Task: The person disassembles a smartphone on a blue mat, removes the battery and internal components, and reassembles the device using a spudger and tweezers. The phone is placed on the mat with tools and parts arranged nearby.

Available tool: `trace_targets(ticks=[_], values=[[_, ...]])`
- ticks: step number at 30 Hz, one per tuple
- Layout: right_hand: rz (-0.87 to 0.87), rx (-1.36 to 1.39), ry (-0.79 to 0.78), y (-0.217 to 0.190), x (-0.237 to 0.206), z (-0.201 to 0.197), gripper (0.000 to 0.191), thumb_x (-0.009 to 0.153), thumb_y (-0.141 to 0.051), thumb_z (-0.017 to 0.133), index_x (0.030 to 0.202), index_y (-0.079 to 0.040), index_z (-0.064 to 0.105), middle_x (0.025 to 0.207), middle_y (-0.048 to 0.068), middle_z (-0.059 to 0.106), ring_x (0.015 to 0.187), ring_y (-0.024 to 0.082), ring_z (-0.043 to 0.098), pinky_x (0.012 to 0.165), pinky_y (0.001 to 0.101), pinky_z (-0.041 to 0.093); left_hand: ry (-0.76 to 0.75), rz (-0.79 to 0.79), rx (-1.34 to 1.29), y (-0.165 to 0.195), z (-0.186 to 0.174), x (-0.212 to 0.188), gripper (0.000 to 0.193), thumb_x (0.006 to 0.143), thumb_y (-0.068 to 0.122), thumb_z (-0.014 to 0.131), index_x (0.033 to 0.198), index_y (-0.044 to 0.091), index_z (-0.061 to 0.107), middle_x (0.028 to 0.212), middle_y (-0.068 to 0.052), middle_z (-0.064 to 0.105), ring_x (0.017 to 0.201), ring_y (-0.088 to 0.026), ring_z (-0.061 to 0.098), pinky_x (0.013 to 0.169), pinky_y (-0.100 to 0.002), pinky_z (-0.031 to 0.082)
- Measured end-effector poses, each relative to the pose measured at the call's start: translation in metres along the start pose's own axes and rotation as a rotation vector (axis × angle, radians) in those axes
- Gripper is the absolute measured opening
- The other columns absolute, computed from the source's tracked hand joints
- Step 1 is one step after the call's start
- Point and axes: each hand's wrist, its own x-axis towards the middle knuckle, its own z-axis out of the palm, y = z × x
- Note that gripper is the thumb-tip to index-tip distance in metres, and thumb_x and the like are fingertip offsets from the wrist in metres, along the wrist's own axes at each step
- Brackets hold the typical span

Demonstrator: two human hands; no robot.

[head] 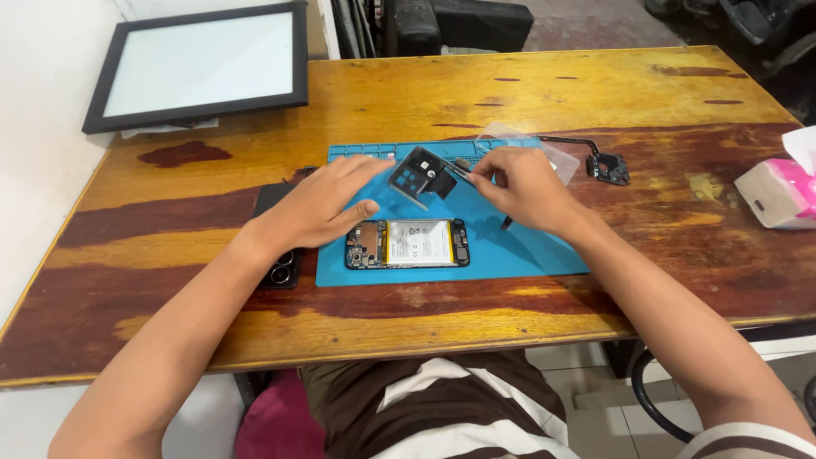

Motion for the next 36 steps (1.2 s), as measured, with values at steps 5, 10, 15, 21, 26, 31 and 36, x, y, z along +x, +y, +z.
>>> trace_targets(ticks=[5,10,15,21,26,31,36], values=[[-0.028,0.123,-0.092,0.003,-0.003,0.002,0.016,0.092,-0.016,0.075,0.094,0.000,0.075,0.077,0.010,0.073,0.062,0.018,0.062,0.058,0.0335,0.050,-0.017,-0.058,-0.099,0.001,-0.003,-0.003,0.108,0.076,0.064,0.076,0.154,0.002,0.036,0.147,-0.024,0.049,0.127,-0.038,0.055,0.103,-0.050,0.046],[-0.138,0.173,-0.166,0.005,-0.009,0.016,0.015,0.092,-0.016,0.073,0.095,-0.001,0.075,0.080,0.009,0.074,0.069,0.017,0.067,0.062,0.0325,0.053,-0.032,0.082,0.051,0.001,0.003,-0.001,0.096,0.072,0.060,0.086,0.143,0.002,0.055,0.130,-0.018,0.064,0.119,-0.037,0.060,0.099,-0.046,0.049],[-0.166,0.155,-0.213,0.010,-0.011,0.019,0.014,0.091,-0.016,0.074,0.096,-0.002,0.075,0.087,0.010,0.073,0.073,0.021,0.068,0.065,0.0342,0.052,-0.101,0.114,-0.005,0.000,0.002,-0.003,0.079,0.067,0.055,0.088,0.124,0.003,0.068,0.107,-0.013,0.071,0.103,-0.033,0.064,0.089,-0.043,0.051],[-0.216,0.100,-0.187,0.014,-0.012,0.013,0.014,0.091,-0.016,0.075,0.094,-0.003,0.075,0.085,0.010,0.071,0.070,0.023,0.066,0.062,0.0369,0.050,-0.082,0.102,0.061,-0.005,0.005,-0.003,0.059,0.078,0.053,0.084,0.113,0.007,0.074,0.106,-0.011,0.074,0.102,-0.031,0.066,0.089,-0.042,0.051],[-0.213,0.112,-0.177,0.015,-0.012,0.015,0.013,0.091,-0.015,0.075,0.094,-0.003,0.074,0.084,0.010,0.071,0.068,0.024,0.065,0.061,0.0370,0.050,-0.093,0.072,0.061,-0.005,0.005,-0.002,0.072,0.074,0.060,0.085,0.121,0.006,0.071,0.105,-0.011,0.074,0.102,-0.032,0.068,0.091,-0.044,0.051],[-0.265,0.109,-0.135,0.016,-0.012,0.017,0.011,0.092,-0.013,0.074,0.094,-0.002,0.074,0.084,0.011,0.070,0.070,0.025,0.064,0.063,0.0371,0.050,-0.004,0.255,0.028,0.004,0.005,-0.003,0.084,0.068,0.059,0.088,0.126,0.003,0.065,0.115,-0.014,0.069,0.108,-0.035,0.062,0.090,-0.044,0.050],[-0.134,0.059,-0.147,0.016,-0.013,0.018,0.013,0.092,-0.015,0.076,0.096,-0.002,0.074,0.079,0.014,0.067,0.065,0.027,0.061,0.062,0.0395,0.048,-0.021,0.203,0.082,0.008,0.009,-0.001,0.076,0.068,0.051,0.088,0.125,0.005,0.067,0.113,-0.011,0.069,0.106,-0.033,0.061,0.089,-0.043,0.050]])
